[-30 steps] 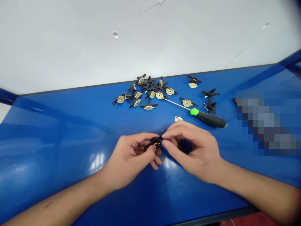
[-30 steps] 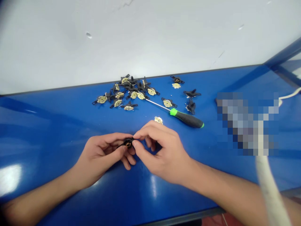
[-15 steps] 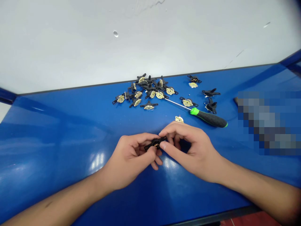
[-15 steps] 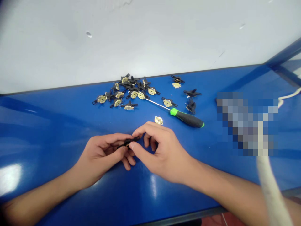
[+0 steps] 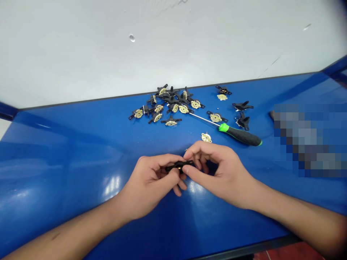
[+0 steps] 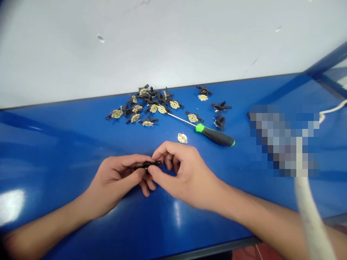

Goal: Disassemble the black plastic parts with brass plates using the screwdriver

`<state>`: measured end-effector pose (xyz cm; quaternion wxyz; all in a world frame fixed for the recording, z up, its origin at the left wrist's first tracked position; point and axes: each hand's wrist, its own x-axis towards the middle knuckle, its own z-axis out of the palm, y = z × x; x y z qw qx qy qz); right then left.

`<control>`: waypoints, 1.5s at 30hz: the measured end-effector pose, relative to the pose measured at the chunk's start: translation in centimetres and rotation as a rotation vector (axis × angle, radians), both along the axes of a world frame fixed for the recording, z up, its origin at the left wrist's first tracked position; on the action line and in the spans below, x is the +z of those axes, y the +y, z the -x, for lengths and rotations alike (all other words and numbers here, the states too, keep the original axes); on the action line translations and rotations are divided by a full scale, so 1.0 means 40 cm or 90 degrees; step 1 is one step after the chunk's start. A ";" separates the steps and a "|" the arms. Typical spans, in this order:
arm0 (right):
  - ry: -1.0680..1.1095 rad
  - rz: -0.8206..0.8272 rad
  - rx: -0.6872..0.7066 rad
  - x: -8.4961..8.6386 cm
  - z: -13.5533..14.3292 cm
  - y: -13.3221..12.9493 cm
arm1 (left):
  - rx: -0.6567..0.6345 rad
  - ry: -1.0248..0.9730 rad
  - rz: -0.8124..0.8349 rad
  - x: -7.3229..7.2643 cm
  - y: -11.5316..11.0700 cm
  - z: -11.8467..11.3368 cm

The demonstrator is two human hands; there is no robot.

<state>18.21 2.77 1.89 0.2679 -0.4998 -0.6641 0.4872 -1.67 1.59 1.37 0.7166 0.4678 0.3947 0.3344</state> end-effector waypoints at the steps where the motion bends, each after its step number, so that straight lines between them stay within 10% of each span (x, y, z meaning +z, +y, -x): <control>1: 0.006 0.005 -0.001 0.001 0.001 -0.001 | -0.002 0.001 -0.003 0.000 -0.001 0.000; 22: 0.022 -0.171 0.018 0.003 -0.026 0.009 | 0.035 -0.066 0.056 -0.004 0.001 0.005; 45: -0.342 -0.439 0.134 -0.037 -0.042 0.051 | 0.095 -0.085 0.093 -0.008 0.013 0.009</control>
